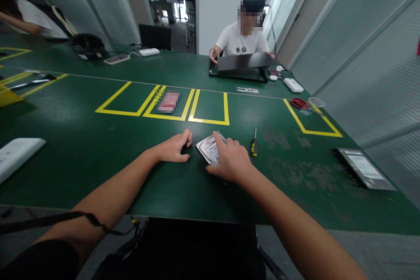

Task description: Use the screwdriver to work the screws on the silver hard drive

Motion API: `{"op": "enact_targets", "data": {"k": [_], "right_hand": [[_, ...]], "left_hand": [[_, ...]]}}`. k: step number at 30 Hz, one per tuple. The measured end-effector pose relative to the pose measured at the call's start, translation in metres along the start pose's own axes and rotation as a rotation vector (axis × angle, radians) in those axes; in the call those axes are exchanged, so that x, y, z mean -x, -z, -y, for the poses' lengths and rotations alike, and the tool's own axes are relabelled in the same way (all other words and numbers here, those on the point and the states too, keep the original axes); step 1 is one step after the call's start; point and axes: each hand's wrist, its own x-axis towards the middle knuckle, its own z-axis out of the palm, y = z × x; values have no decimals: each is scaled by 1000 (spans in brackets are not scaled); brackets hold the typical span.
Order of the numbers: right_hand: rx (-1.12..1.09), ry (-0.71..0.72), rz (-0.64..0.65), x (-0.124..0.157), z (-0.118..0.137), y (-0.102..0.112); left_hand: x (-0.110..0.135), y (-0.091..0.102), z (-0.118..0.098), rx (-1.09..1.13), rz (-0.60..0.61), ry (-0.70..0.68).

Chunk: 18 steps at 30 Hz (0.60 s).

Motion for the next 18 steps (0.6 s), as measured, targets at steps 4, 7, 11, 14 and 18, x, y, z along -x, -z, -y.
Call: {"op": "enact_targets", "data": {"k": [4, 7, 11, 14, 18], "right_hand": [[-45, -66, -7, 16, -47, 11], [-125, -126, -15, 33, -95, 12], [-243, -244, -86, 64, -163, 7], [-318, -329, -146, 93, -214, 0], [-270, -462, -249, 134, -281, -13]], "left_hand": [[-4, -2, -5, -159, 37, -84], [-7, -9, -16, -218, 71, -163], [-9, -23, -38, -230, 91, -258], [-11, -37, -55, -201, 119, -345], [-13, -55, -74, -143, 186, -464]]}}
